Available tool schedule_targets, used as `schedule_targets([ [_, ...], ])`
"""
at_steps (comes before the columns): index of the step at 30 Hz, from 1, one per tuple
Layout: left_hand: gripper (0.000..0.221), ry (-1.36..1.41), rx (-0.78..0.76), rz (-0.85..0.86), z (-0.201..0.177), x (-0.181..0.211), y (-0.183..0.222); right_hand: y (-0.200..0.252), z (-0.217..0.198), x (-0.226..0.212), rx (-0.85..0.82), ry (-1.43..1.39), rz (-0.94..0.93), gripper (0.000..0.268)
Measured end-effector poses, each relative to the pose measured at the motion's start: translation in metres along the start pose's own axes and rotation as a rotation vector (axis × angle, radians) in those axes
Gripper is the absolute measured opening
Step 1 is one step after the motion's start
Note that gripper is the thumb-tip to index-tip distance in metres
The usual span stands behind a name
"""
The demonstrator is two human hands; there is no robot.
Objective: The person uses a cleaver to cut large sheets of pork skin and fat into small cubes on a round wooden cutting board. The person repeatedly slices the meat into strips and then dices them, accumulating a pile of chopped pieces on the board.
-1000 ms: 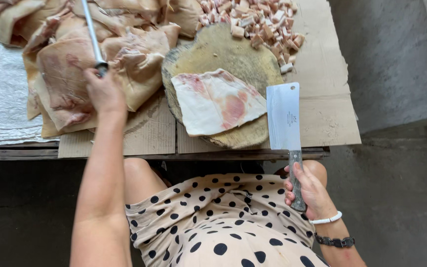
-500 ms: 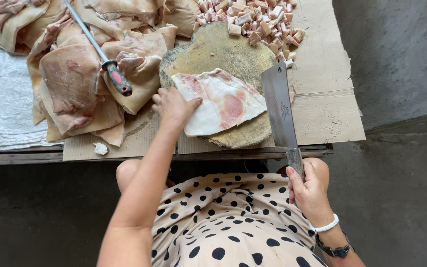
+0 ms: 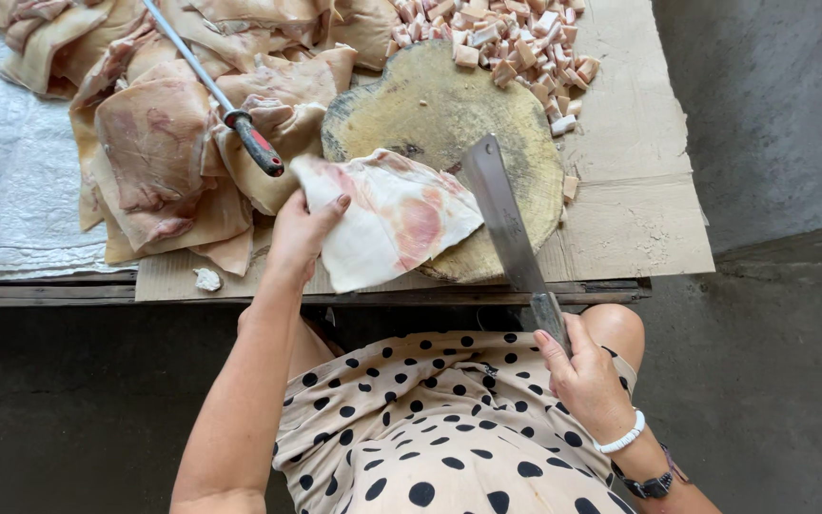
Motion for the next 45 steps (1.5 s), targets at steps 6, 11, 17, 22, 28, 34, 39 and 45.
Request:
schedule_targets([
  [6, 0.038, 0.088, 0.096, 0.025, -0.019, -0.042, -0.002, -0.015, 0.021, -0.025, 0.015, 0.279, -0.236, 0.031],
  [11, 0.034, 0.027, 0.105, -0.008, -0.031, -0.040, -0.002, -0.018, 0.022, -0.041, -0.048, 0.297, -0.121, 0.028],
  [17, 0.035, 0.071, 0.097, -0.026, -0.031, -0.046, -0.003, 0.006, -0.007, -0.102, 0.087, 0.131, -0.400, 0.027],
  [22, 0.036, 0.112, 0.083, 0.013, -0.029, -0.043, -0.006, 0.010, 0.007, -0.104, 0.284, 0.122, -0.719, 0.025],
  [28, 0.037, 0.118, 0.056, -0.019, -0.029, -0.043, 0.002, -0.031, 0.032, -0.021, -0.187, 0.265, 0.063, 0.029],
  [34, 0.040, 0.108, 0.070, 0.009, -0.032, -0.039, 0.013, -0.027, 0.029, -0.023, -0.150, 0.168, -0.004, 0.026],
  [39, 0.041, 0.152, 0.070, 0.026, -0.031, -0.043, 0.022, -0.020, 0.019, -0.029, -0.213, -0.189, 0.135, 0.024],
  [45, 0.042, 0.155, 0.054, 0.019, -0.032, -0.041, 0.020, -0.009, 0.013, -0.037, -0.100, 0.300, -0.069, 0.028],
])
Point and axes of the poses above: each hand's wrist, its own y-axis away from the middle knuckle, its own z-axis out of the palm, x = y × z, the point moved 4 cm from there along -y, towards the middle knuckle, and after that the axes turned 7 degrees about -y, right-handed, at the moved point
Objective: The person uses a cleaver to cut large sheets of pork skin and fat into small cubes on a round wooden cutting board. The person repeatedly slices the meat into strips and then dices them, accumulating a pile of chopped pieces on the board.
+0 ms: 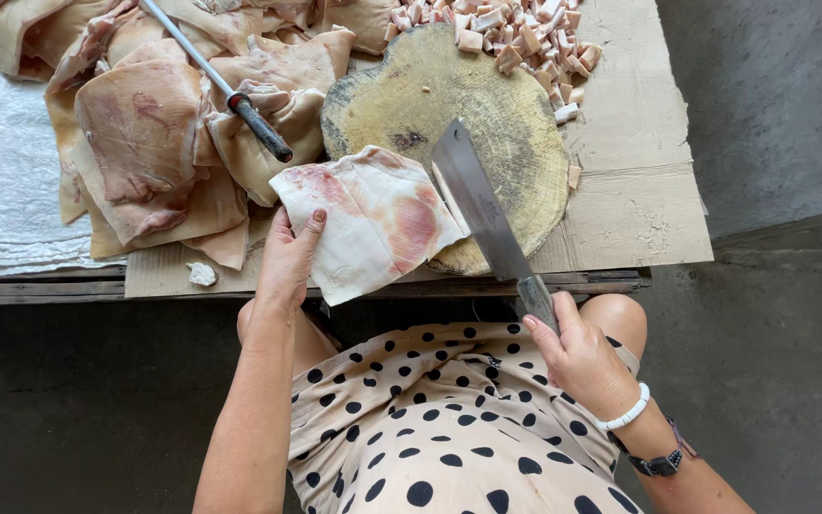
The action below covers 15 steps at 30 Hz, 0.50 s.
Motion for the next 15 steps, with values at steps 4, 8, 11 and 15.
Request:
schedule_targets([
  [4, 0.043, 0.002, 0.004, 0.002, -0.001, -0.002, 0.001, 0.009, 0.008, 0.010, -0.033, 0.138, -0.025, 0.029],
  [8, 0.043, 0.036, -0.009, 0.078, 0.006, 0.008, 0.008, 0.015, 0.013, 0.025, 0.001, 0.235, -0.080, 0.031],
  [11, 0.046, 0.051, -0.022, 0.139, 0.019, 0.022, 0.023, 0.008, 0.020, 0.034, 0.017, 0.291, -0.100, 0.032],
  [15, 0.049, 0.080, -0.048, 0.240, 0.041, 0.051, 0.047, -0.019, 0.029, 0.028, 0.025, 0.238, -0.203, 0.035],
])
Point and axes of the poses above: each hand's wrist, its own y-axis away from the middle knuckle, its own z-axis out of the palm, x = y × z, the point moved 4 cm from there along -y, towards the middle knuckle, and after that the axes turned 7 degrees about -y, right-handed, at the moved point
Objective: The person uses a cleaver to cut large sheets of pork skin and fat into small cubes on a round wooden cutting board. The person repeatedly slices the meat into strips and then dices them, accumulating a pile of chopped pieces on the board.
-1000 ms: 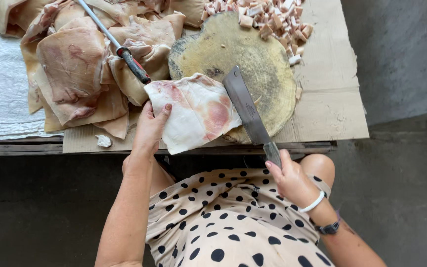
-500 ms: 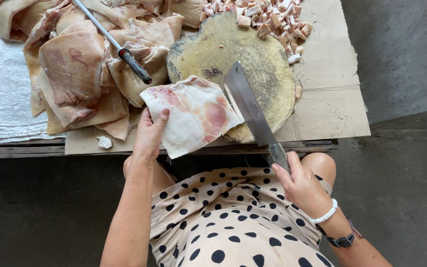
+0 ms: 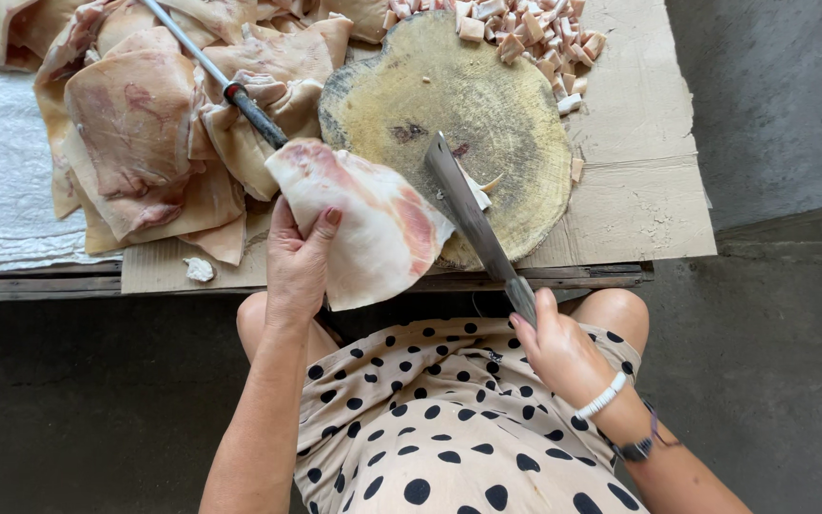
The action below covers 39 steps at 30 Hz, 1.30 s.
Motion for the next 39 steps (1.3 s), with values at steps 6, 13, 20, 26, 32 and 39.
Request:
schedule_targets([
  [6, 0.042, 0.042, -0.116, 0.112, 0.044, 0.054, -0.008, -0.035, -0.011, -0.001, -0.170, -0.430, 0.350, 0.027],
  [13, 0.046, 0.217, -0.131, 0.085, 0.056, 0.026, -0.020, -0.015, -0.039, 0.006, 0.020, -0.427, 0.302, 0.029],
  [20, 0.043, -0.015, 0.106, -0.172, -0.006, -0.065, -0.017, 0.000, -0.036, -0.013, 0.145, -0.314, 0.115, 0.026],
  [26, 0.041, -0.080, 0.064, -0.087, -0.007, -0.088, -0.037, -0.006, -0.073, -0.069, 0.236, -0.359, -0.096, 0.026],
  [32, 0.041, -0.077, 0.073, -0.176, -0.007, -0.088, -0.039, 0.003, -0.091, -0.084, 0.495, -0.549, -0.569, 0.025],
  [39, 0.049, -0.074, 0.055, -0.185, -0.002, -0.084, -0.029, -0.036, -0.018, -0.024, -0.025, 0.160, -0.015, 0.036],
])
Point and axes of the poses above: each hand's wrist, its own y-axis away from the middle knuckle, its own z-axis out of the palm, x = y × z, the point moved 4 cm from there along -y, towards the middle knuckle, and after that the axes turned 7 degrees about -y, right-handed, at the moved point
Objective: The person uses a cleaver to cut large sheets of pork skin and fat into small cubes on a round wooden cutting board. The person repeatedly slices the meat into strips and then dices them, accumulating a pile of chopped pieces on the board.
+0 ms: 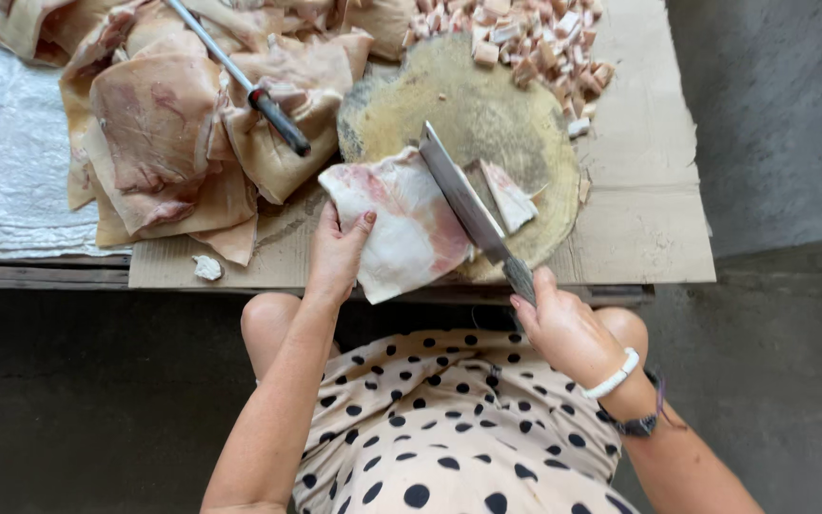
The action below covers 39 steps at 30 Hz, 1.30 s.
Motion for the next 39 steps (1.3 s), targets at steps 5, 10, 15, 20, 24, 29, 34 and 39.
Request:
schedule_targets([
  [5, 0.064, -0.023, -0.088, -0.028, 0.002, 0.018, -0.006, -0.008, -0.001, 0.007, -0.060, -0.031, 0.035, 0.037],
  [10, 0.052, -0.209, -0.059, -0.103, 0.015, 0.033, -0.013, -0.005, 0.008, 0.011, -0.095, -0.173, 0.127, 0.033],
  [15, 0.033, -0.547, -0.064, 0.114, 0.026, 0.040, -0.001, -0.016, 0.003, 0.001, 0.006, -0.215, 0.020, 0.035],
  [20, 0.035, -0.397, 0.175, -0.051, -0.019, 0.039, -0.018, -0.011, -0.015, 0.009, -0.158, -0.303, 0.221, 0.036],
  [24, 0.041, -0.133, 0.099, -0.049, -0.037, 0.023, -0.028, 0.019, -0.023, 0.023, -0.112, -0.393, 0.275, 0.030],
  [29, 0.046, -0.371, 0.039, -0.095, -0.008, 0.018, -0.030, 0.014, -0.028, 0.002, 0.028, -0.428, 0.242, 0.032],
  [34, 0.067, -0.830, 0.126, 0.179, 0.026, 0.034, -0.017, 0.020, -0.059, -0.033, 0.156, -0.561, 0.122, 0.029],
  [39, 0.060, -0.757, 0.135, -0.025, 0.018, 0.044, -0.009, 0.041, -0.095, -0.051, 0.501, -0.671, -0.413, 0.026],
])
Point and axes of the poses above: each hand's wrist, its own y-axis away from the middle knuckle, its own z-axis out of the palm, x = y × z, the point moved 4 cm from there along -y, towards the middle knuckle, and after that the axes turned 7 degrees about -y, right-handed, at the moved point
